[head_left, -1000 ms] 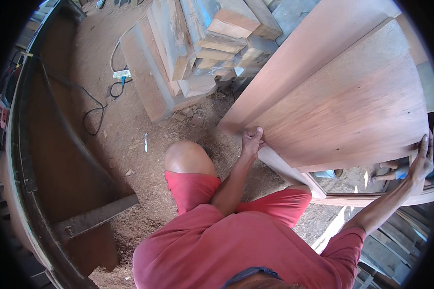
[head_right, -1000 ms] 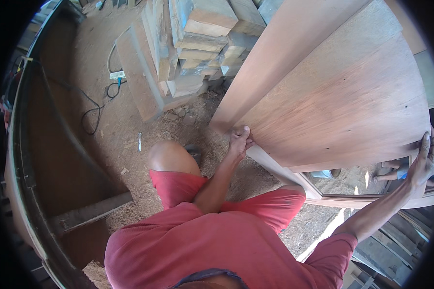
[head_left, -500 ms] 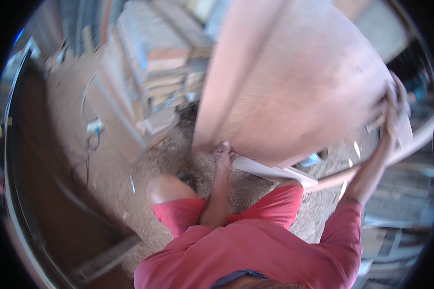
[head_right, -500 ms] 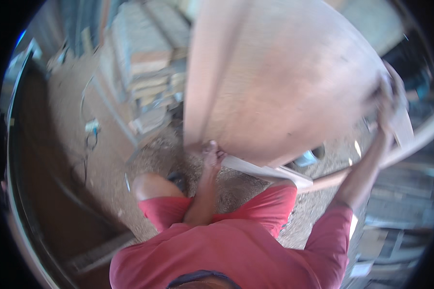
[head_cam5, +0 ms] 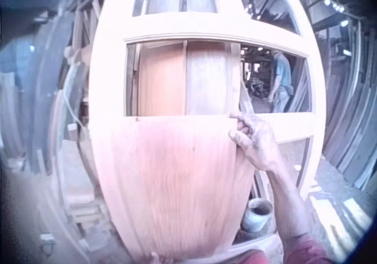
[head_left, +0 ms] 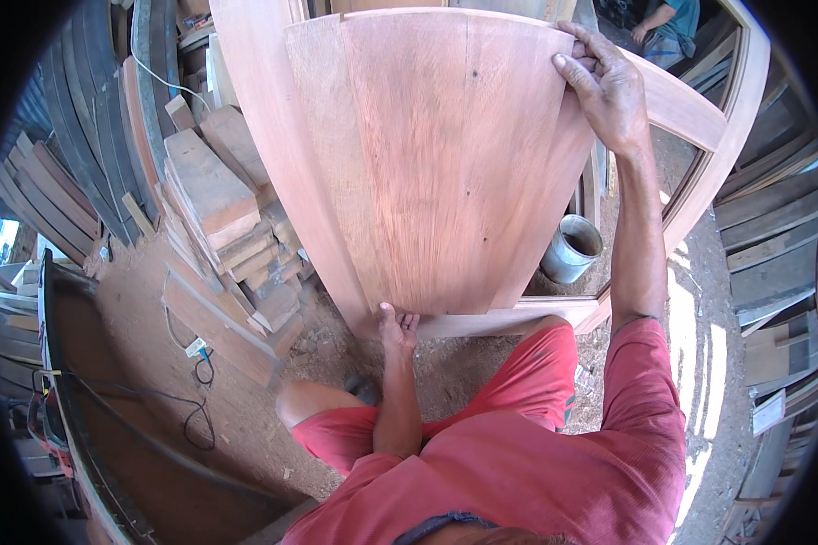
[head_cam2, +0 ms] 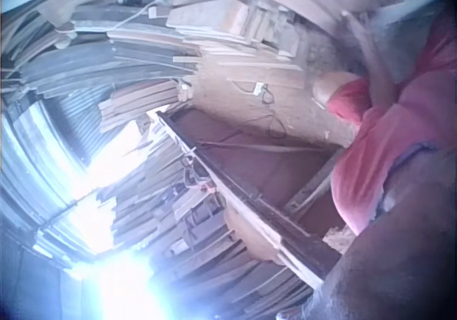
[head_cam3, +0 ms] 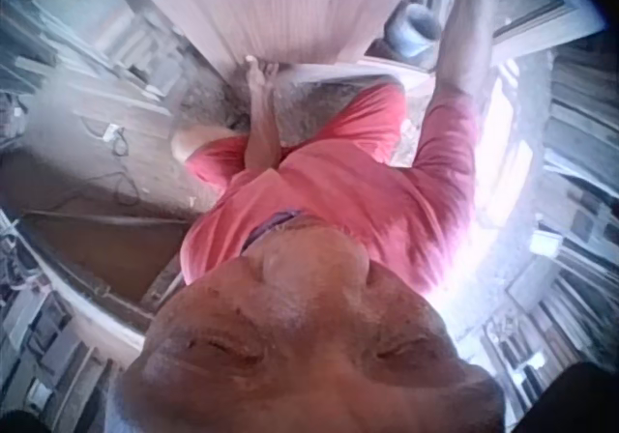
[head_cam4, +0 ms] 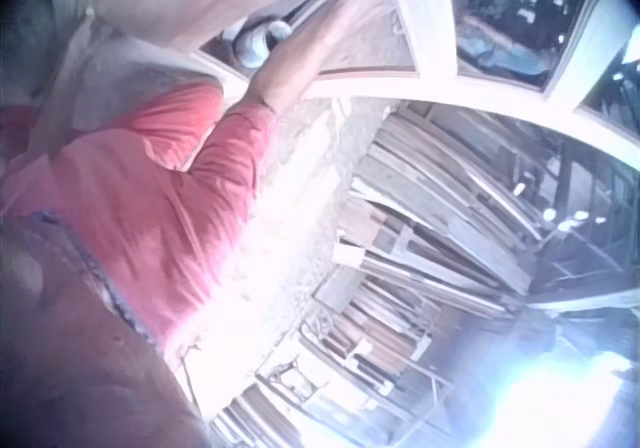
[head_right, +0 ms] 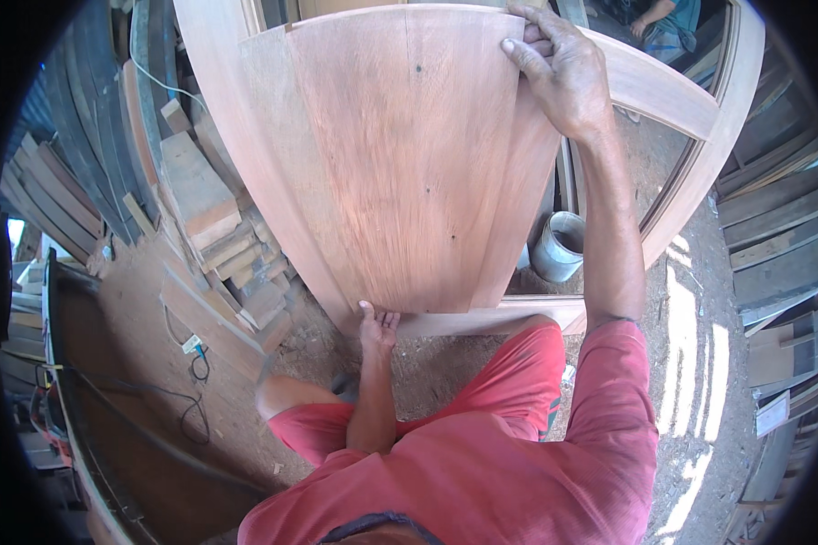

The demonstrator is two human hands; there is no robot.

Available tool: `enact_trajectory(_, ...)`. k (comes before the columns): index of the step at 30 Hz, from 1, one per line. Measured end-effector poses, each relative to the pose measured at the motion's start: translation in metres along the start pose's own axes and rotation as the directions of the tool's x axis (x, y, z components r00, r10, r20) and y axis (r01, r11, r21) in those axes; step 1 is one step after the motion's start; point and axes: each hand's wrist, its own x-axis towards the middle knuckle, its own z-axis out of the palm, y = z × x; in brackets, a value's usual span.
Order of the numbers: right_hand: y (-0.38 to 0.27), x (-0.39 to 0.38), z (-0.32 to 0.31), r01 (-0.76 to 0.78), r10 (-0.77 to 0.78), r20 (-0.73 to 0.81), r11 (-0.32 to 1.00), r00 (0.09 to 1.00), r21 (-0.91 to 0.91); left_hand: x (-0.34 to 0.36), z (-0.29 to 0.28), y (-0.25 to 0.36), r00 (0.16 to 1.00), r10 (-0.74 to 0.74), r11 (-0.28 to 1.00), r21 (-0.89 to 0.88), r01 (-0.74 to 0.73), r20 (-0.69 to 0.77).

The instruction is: The person uses a power planer on the edges of a wooden panel, measures the panel with a tape measure, and then fits the panel into a larger wooden frame by hand.

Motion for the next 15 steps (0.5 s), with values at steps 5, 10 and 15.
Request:
enact_trajectory(5, 0.001, 0.0, -0.004, -0.019, 0.02, -0.01, 0.996, 1.0, 0.083, 0.004, -0.002, -0.004, 1.0, -0.013, 1.0, -0.005, 0.013, -0.003)
enact_trajectory(10, -0.001, -0.01, -0.006, -0.146, 0.152, 0.004, 0.94, 0.988, 0.308, 0.006, -0.003, -0.004, 1.0, -0.022, 1.0, 0.0, 0.022, -0.015)
enact_trajectory(15, 0.007, -0.02, 0.002, -0.13, 0.151, -0.052, 0.951, 0.987, 0.282, 0.003, 0.001, -0.007, 0.999, 0.005, 1.0, 0.024, -0.007, 0.054)
